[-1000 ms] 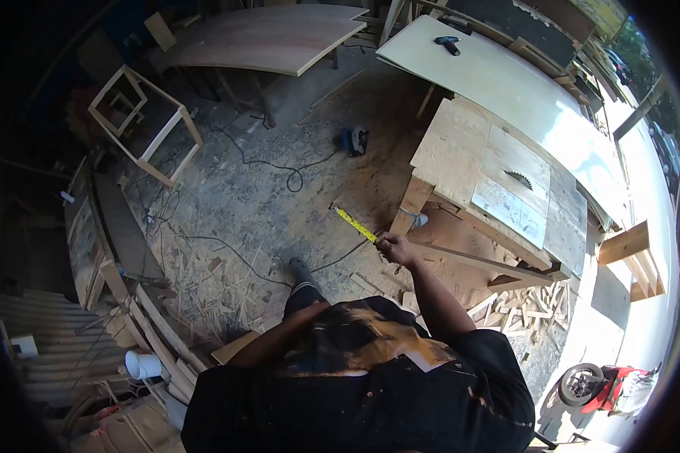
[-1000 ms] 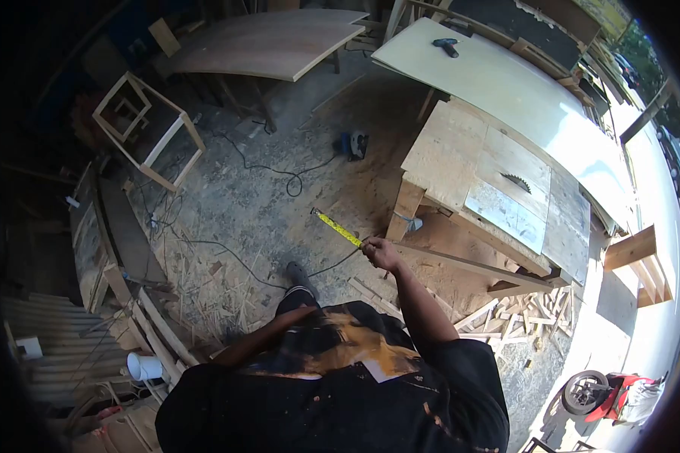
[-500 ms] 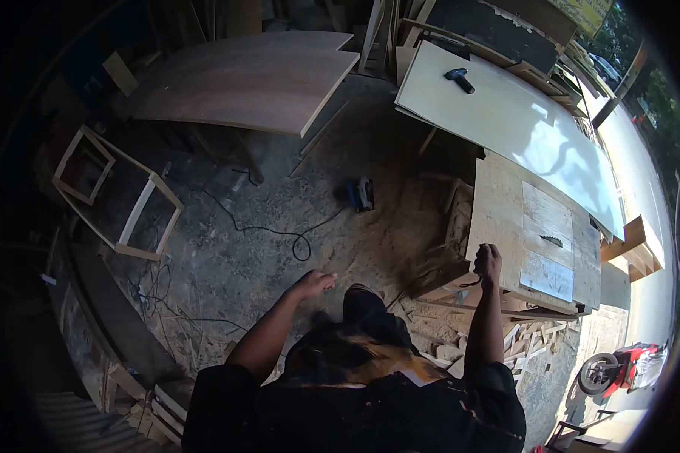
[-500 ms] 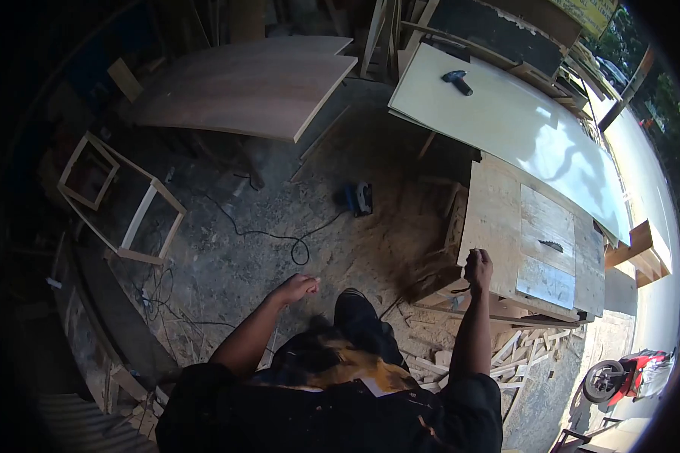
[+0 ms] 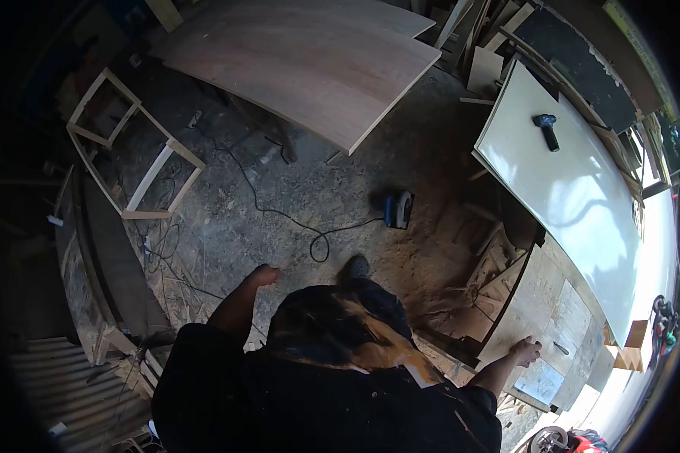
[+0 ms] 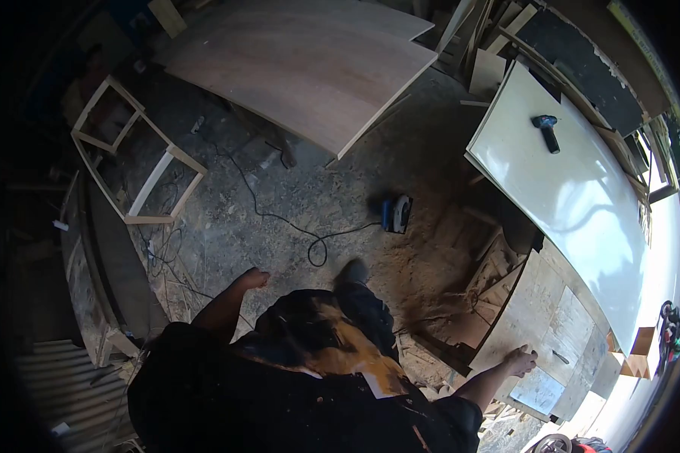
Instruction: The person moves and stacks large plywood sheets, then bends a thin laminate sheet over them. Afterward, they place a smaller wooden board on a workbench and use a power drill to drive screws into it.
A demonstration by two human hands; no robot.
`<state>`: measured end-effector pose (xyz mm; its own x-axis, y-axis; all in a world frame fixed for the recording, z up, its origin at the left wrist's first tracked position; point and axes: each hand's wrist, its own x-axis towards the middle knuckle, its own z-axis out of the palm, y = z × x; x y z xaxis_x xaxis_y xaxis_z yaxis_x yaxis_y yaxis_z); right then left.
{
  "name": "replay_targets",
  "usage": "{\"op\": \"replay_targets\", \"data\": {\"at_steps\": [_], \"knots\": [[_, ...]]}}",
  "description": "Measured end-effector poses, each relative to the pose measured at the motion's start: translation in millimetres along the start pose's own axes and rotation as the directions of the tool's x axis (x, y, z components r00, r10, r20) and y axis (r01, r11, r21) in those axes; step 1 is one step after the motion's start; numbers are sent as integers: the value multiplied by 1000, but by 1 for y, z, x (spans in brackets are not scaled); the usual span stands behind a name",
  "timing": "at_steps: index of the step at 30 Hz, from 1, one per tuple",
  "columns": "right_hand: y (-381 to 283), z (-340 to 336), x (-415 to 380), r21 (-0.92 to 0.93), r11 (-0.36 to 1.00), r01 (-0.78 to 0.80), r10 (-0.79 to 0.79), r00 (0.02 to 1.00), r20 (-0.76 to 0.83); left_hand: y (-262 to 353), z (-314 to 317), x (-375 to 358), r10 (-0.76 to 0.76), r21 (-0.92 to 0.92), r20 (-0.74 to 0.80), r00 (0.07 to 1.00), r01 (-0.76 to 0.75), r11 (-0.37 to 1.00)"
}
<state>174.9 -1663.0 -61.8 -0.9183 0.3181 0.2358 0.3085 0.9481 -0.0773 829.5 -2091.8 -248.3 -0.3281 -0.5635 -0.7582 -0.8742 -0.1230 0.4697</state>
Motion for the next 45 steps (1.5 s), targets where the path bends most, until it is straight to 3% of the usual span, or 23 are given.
{"op": "replay_targets", "data": {"at_steps": [1,2,5,7,9,12,15,18,19,21,22,23,25,27,30,32,33,35,37,38,39,41,45], "knots": [[-24,-13,-6,68,997,20,-12,993,-116,1,-10,2,38,98,9,999,-39,994],[-38,9,3,204,954,220,-182,965,-188,2,-15,5,21,102,27,999,-24,995],[-136,23,-36,512,618,597,-516,799,-309,40,-18,14,-191,-189,41,981,196,962],[-213,16,-99,659,475,584,-724,685,-85,62,-11,40,-49,-96,7,999,49,994],[-279,35,-162,736,160,658,-870,446,-210,119,-15,45,85,-72,20,996,-83,994],[-358,20,-255,826,-21,563,-978,159,-133,152,-7,86,202,-159,-92,975,-215,964],[-415,15,-334,934,-64,353,-994,58,-90,177,-39,108,274,-136,-9,962,-273,952],[-453,6,-392,946,279,-164,-960,-13,281,173,-82,111,293,-191,-43,955,-295,936],[-465,5,-405,950,263,-168,-965,-27,262,170,-103,104,290,-191,-67,955,-298,935],[-490,19,-419,803,413,-430,-892,-11,453,155,-141,100,226,-240,-84,971,-240,941],[-503,33,-424,797,435,-420,-875,13,484,130,-152,116,328,-162,-85,941,-338,927],[-521,52,-427,794,450,-410,-861,37,507,113,-167,118,246,-228,-125,961,-269,936],[-546,97,-421,711,457,-535,-881,-162,445,73,-194,138,127,-286,-191,973,-179,941],[-568,68,-449,594,526,-608,-711,69,700,37,-222,156,84,-301,-240,967,-156,941],[-591,93,-462,773,502,-388,-814,90,574,1,-255,149,9,-497,-332,943,-183,849],[-597,126,-490,847,260,-464,-768,432,473,-26,-266,156,-48,-573,-301,952,-140,807],[-596,130,-487,838,395,-376,-765,371,527,-31,-271,155,-53,-570,-305,951,-138,810],[-599,101,-504,825,383,-414,-661,501,559,-34,-287,154,-113,-704,-194,975,-58,708],[-598,108,-500,777,397,-488,-696,391,602,-31,-305,158,-148,-701,-159,976,-6,713],[-599,117,-504,837,323,-442,-675,512,531,-30,-313,164,-134,-713,-159,978,-20,701],[-599,135,-494,780,563,-275,-621,481,618,-26,-326,170,-131,-706,-153,980,-16,708],[-598,146,-494,862,442,-249,-700,505,505,-16,-351,186,-70,-710,-127,989,-42,703],[-603,90,-506,834,516,-195,-639,561,526,9,-410,233,-2,-720,-156,988,-113,684]]}}
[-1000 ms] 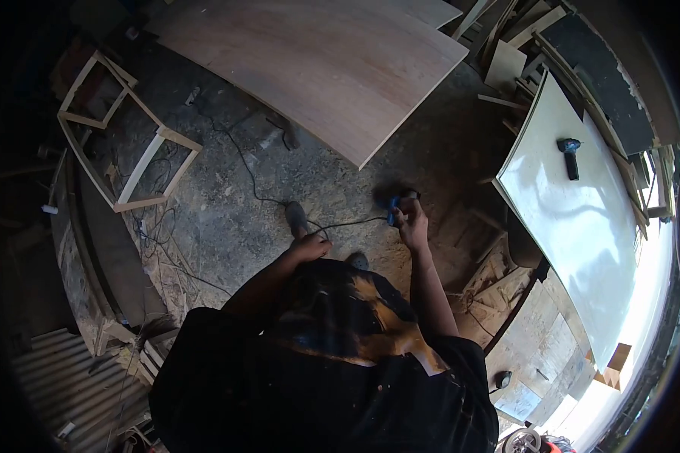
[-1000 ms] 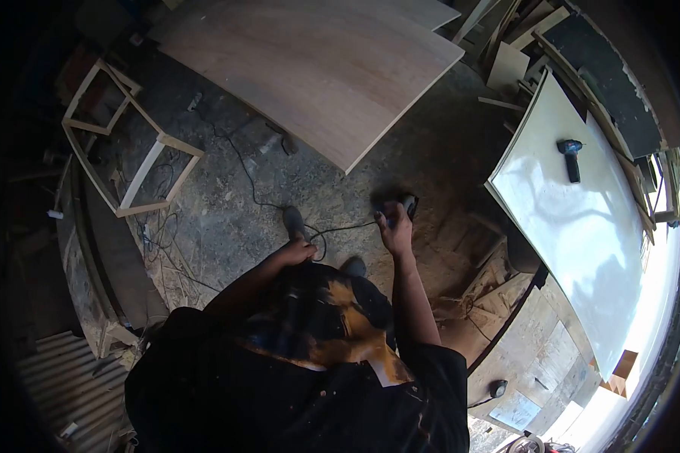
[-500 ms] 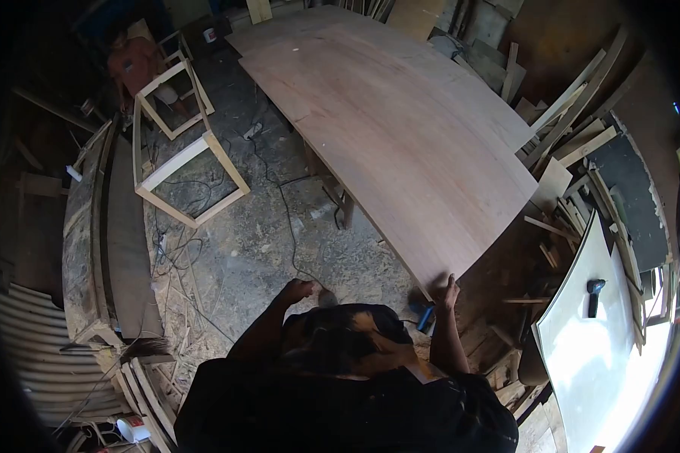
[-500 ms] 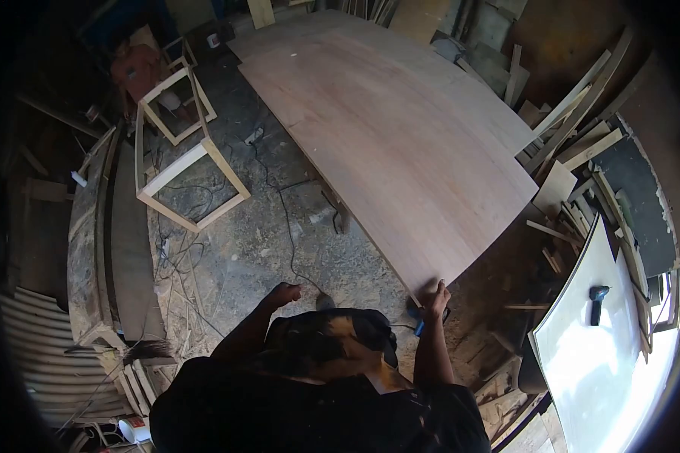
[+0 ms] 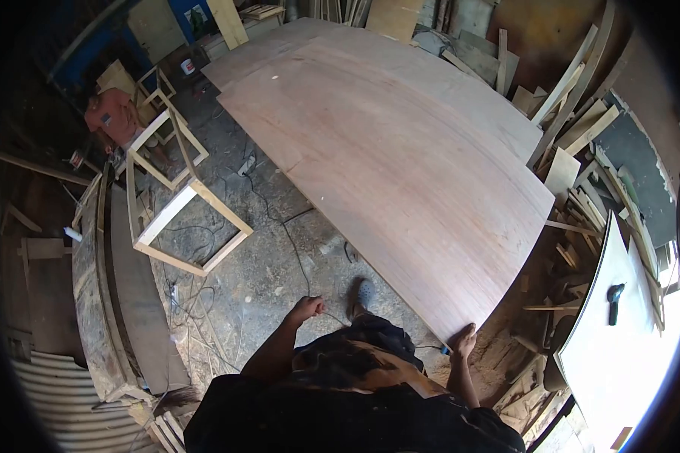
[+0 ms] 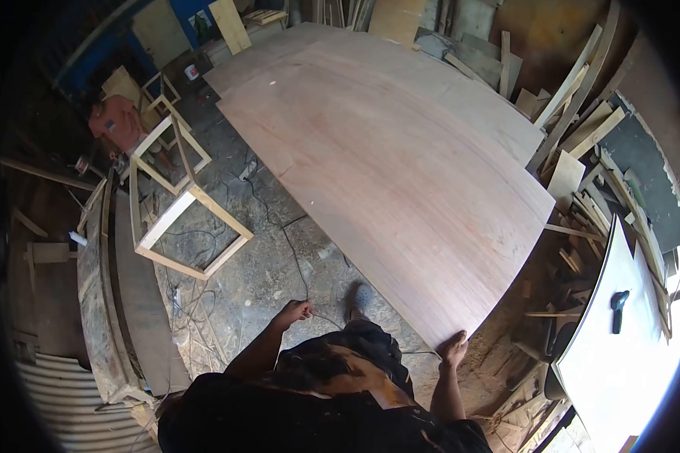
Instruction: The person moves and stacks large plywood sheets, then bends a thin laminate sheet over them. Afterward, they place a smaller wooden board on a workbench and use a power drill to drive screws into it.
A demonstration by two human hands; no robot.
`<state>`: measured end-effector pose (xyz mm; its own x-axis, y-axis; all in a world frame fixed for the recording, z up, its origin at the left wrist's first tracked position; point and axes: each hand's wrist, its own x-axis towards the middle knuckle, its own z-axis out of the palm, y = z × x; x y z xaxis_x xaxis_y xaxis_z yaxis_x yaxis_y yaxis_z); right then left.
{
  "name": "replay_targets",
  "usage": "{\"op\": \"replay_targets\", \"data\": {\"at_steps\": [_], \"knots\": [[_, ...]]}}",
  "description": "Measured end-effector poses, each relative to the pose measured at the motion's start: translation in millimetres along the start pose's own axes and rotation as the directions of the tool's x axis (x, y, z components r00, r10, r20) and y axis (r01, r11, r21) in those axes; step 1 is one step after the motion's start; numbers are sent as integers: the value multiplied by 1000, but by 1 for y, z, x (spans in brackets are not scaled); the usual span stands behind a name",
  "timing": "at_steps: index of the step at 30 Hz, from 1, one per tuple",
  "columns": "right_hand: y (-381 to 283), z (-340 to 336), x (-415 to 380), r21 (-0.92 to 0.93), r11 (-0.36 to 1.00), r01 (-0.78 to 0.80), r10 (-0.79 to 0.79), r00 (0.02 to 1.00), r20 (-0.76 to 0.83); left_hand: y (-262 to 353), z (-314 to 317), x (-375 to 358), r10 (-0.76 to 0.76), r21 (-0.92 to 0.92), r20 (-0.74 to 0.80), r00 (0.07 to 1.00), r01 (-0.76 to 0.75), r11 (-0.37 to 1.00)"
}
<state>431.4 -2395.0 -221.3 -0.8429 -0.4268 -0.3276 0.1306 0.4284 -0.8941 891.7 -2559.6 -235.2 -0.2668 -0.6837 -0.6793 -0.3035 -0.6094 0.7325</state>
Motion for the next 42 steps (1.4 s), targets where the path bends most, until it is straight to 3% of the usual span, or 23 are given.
{"op": "replay_targets", "data": {"at_steps": [1,2,4,6,8,10,12,14,16,17,20,23,24,26,30,32,33,35,38,42], "knots": [[6,-1,5,13,998,-67,67,998,-4,14,-5,17,-10,-38,1,1000,10,999],[10,-3,8,-4,999,-41,41,999,16,28,-11,31,-7,-13,15,1000,7,1000],[-13,3,-3,-8,1000,-21,21,998,-59,64,-25,63,-58,-138,-47,997,51,989],[-3,4,3,137,991,-12,18,999,-42,91,-47,104,-56,-100,-31,998,53,994],[-3,3,0,94,996,-6,12,998,-58,127,-63,134,-202,-333,-116,972,154,930],[-5,-1,1,128,976,-178,177,984,18,153,-85,169,-194,-380,-82,978,149,913],[1,6,6,102,994,-33,42,995,-90,179,-97,199,-159,-546,-57,986,103,831],[3,1,8,82,995,-57,63,995,-74,197,-99,226,-167,-620,-87,982,77,781],[-12,-4,2,-17,993,-121,121,992,19,193,-103,253,-5,-577,-240,971,-139,805],[-19,3,0,-11,996,-86,85,995,-53,187,-106,267,-23,-629,-261,965,-152,762],[-8,5,2,48,995,-86,89,994,-61,202,-101,259,-12,-675,-311,950,-212,707],[-16,-1,-12,-9,987,-163,163,987,-10,198,-108,262,-9,-652,-283,959,-186,735],[-23,5,-20,54,991,-121,122,992,-10,195,-104,262,-2,-659,-276,961,-188,728],[-14,7,-35,72,992,-102,104,994,-31,191,-107,259,152,-518,-455,877,-400,756],[-10,1,-89,94,992,-86,87,996,0,175,-139,244,176,-535,-406,897,-390,750],[-14,-1,-120,20,998,-57,58,997,-41,174,-154,218,195,-463,-431,881,-401,790],[-13,-5,-132,16,996,-85,86,992,-87,182,-154,196,204,-445,-412,888,-391,806],[-17,-16,-164,7,985,-172,172,978,-119,190,-157,138,26,-593,-311,950,-216,776],[-40,-39,-217,44,971,-236,239,963,-125,168,-177,100,13,-611,-262,965,-177,771],[-49,-72,-272,-36,980,-197,189,968,-163,151,-190,33,8,-612,-208,978,-137,779]]}}
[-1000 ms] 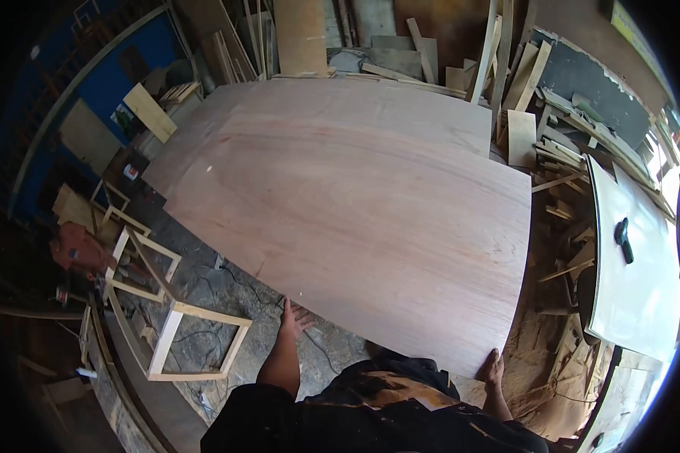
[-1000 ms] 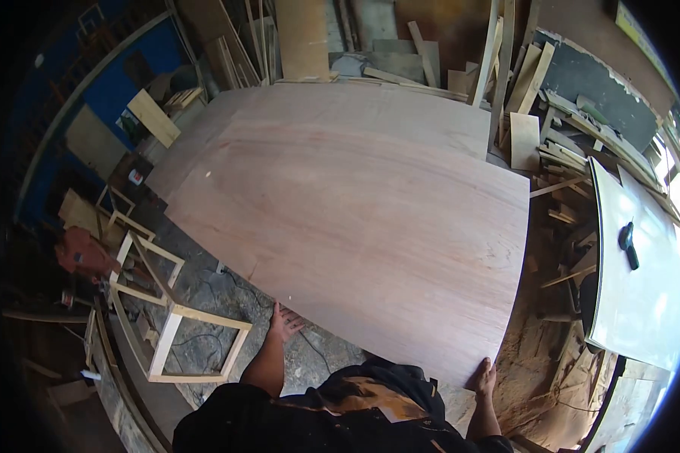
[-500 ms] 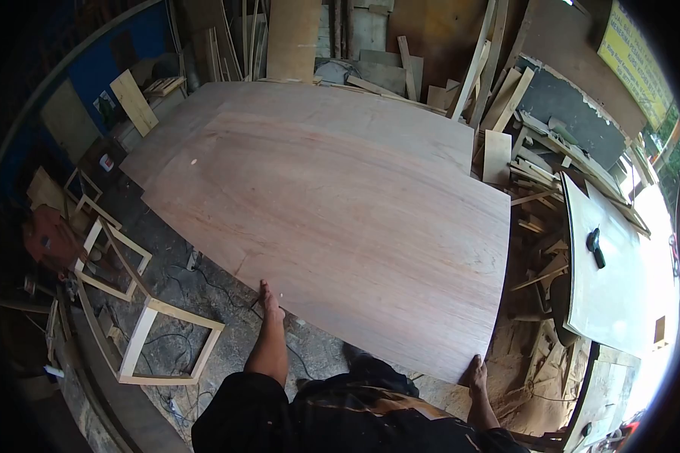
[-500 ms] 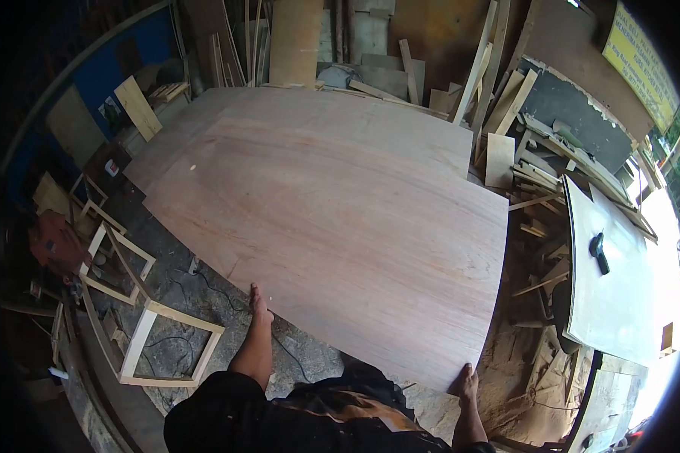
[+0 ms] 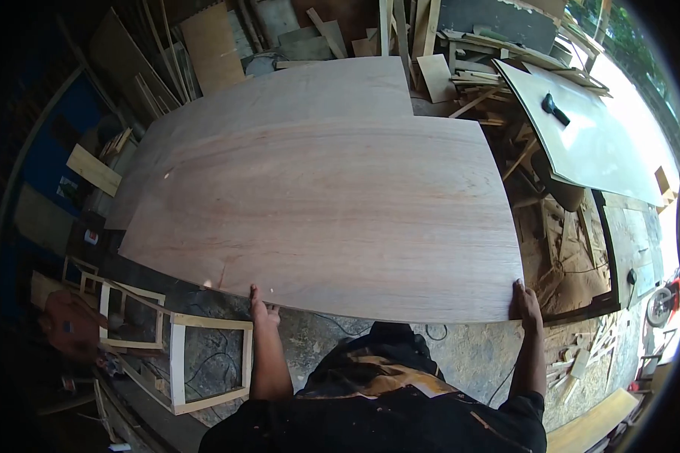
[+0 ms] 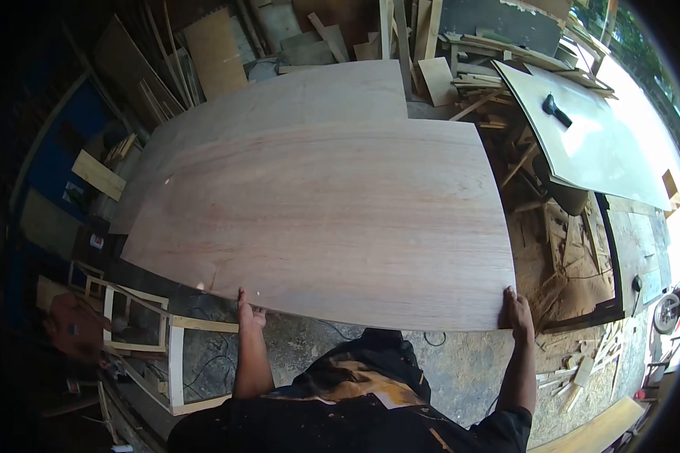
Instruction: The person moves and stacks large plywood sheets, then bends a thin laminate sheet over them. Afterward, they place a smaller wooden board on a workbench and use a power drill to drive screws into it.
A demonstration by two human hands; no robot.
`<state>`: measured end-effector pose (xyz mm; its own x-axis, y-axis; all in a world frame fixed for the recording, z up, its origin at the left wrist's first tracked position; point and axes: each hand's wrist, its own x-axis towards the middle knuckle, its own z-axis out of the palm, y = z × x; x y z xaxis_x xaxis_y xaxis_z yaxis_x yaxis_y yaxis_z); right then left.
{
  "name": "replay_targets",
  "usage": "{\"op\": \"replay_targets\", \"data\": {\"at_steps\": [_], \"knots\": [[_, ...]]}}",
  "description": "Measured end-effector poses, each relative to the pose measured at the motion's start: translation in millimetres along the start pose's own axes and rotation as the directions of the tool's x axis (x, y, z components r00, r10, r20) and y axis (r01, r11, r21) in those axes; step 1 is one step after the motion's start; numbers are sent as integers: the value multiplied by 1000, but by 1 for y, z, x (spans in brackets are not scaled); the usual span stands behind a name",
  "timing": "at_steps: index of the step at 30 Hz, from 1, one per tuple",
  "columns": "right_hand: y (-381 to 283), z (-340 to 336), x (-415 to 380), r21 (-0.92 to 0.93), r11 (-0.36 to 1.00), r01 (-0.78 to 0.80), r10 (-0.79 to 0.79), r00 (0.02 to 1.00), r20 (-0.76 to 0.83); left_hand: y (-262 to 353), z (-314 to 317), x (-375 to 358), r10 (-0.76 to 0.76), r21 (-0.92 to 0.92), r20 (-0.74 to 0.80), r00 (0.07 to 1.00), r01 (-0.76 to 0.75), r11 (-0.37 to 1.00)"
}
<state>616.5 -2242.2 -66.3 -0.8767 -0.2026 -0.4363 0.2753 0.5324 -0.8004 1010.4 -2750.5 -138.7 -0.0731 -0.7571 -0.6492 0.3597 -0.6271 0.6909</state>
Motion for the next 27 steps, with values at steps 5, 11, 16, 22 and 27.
{"op": "replay_targets", "data": {"at_steps": [5,11,16,22,27], "knots": [[41,-64,-32,690,718,92,-146,989,21,19,-20,-77,70,67,18,997,-71,995],[131,-43,72,513,538,669,-601,731,-323,27,-16,-121,154,147,-12,988,-151,978],[57,-24,65,971,161,177,-766,643,10,27,-8,-124,153,145,8,988,-153,978],[32,-19,60,488,237,840,-642,512,-570,50,4,-134,186,131,10,982,-186,974],[-21,-43,72,561,160,812,-762,463,-453,114,55,-166,451,145,108,886,-463,874]]}}
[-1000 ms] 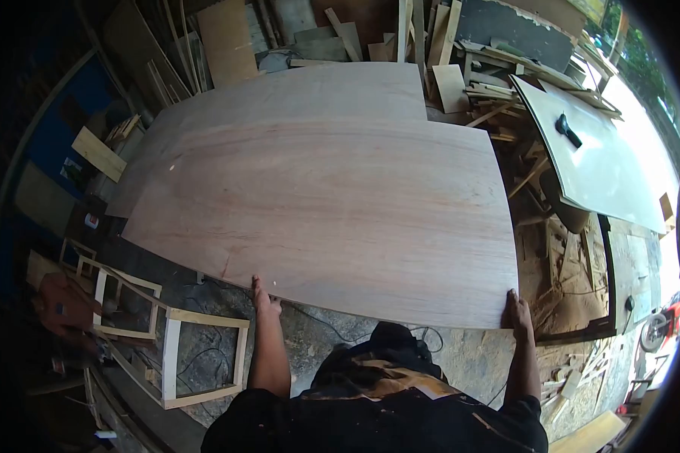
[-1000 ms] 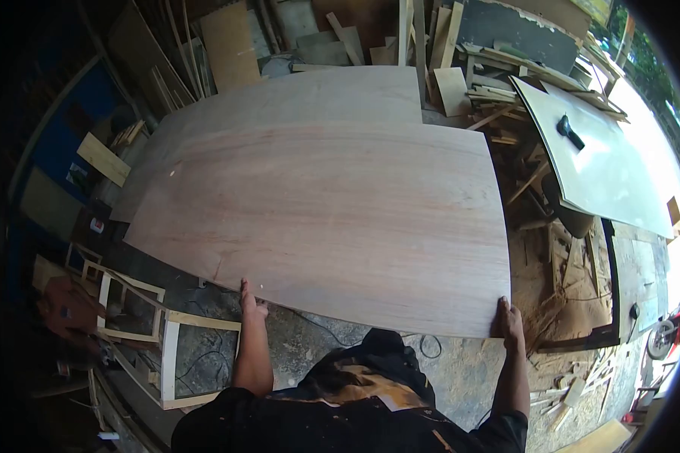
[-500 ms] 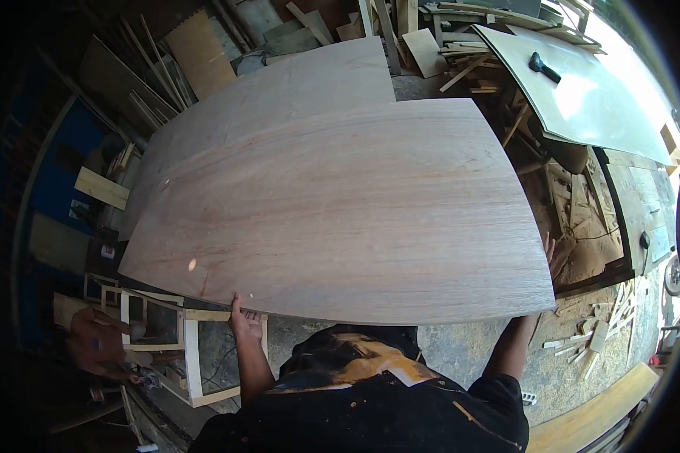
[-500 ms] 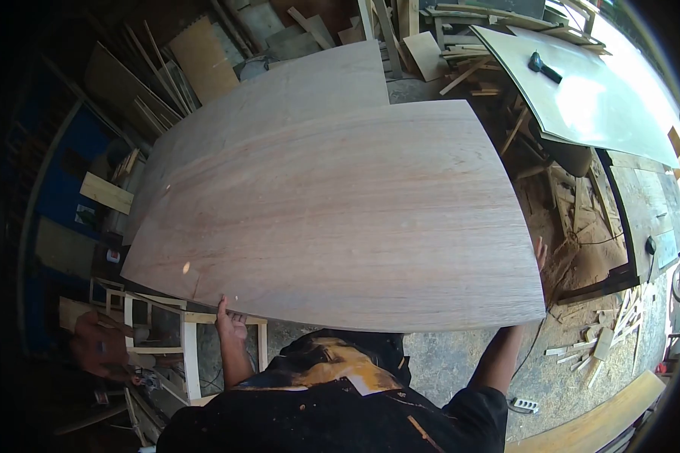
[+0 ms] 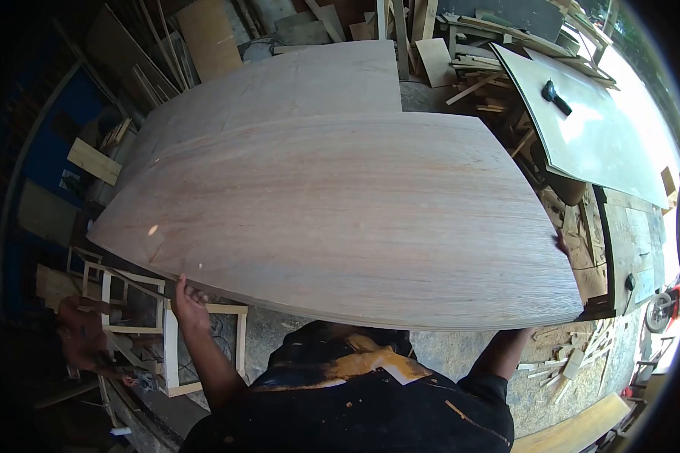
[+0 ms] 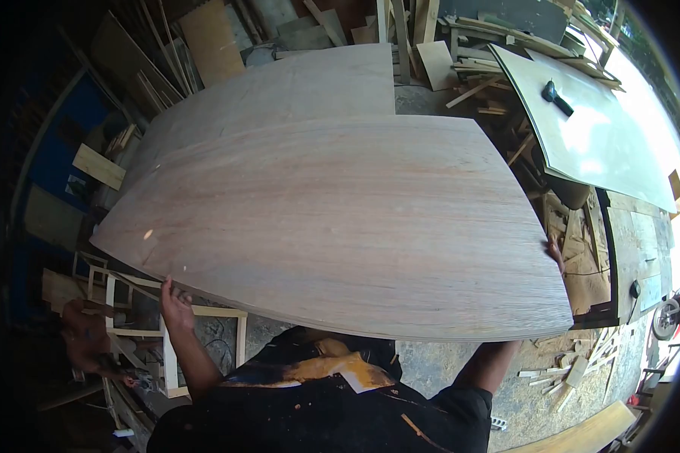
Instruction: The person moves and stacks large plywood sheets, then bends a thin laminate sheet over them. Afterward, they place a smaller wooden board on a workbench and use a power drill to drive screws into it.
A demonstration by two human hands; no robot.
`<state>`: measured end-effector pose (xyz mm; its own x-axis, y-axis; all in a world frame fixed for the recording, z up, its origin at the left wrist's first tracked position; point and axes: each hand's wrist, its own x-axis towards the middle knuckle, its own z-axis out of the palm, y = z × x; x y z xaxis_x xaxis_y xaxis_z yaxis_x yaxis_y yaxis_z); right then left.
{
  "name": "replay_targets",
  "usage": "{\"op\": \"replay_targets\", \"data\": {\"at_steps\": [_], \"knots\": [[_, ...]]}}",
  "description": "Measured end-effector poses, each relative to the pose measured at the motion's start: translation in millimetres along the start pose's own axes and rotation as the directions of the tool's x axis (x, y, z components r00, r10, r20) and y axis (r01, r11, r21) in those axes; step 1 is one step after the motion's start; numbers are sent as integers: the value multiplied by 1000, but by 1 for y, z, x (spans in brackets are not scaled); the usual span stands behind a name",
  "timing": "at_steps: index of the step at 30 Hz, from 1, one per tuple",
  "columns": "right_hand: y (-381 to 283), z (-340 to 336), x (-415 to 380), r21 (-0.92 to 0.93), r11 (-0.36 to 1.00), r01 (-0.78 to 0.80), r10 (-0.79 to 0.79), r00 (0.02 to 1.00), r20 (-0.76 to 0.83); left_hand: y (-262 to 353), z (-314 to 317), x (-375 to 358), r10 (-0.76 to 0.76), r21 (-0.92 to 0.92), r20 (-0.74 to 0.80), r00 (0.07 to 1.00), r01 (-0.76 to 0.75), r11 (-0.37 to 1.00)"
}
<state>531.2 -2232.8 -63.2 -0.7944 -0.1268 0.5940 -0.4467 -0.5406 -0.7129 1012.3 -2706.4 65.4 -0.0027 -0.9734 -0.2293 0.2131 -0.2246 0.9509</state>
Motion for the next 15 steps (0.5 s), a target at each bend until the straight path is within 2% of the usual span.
{"op": "replay_targets", "data": {"at_steps": [1,2,4,5,7,9,10,12,13,14,15], "knots": [[-3,9,7,27,1000,3,-4,1000,31,15,12,2,88,38,-14,996,-88,995],[-1,19,26,53,999,10,-13,998,58,27,19,6,87,34,-15,996,-86,996],[-7,18,49,106,993,42,-53,994,99,51,40,21,275,60,68,959,-279,958],[-9,26,58,132,989,59,-74,991,115,61,55,26,280,52,78,957,-285,957],[-13,39,76,181,979,89,-119,980,157,76,83,32,423,52,13,906,-423,905],[-16,46,98,227,969,97,-145,967,208,92,99,45,431,75,35,902,-432,899],[-16,50,110,250,964,96,-155,961,230,100,104,56,478,73,85,874,-484,872],[8,41,206,295,951,91,-175,945,275,120,115,70,519,67,133,844,-531,845],[14,34,246,319,943,92,-193,934,302,133,122,74,505,88,227,833,-534,841],[11,31,260,346,933,95,-216,919,330,143,129,81,489,103,315,813,-542,834],[9,39,273,372,924,93,-236,903,359,151,137,91,492,93,306,815,-541,836]]}}
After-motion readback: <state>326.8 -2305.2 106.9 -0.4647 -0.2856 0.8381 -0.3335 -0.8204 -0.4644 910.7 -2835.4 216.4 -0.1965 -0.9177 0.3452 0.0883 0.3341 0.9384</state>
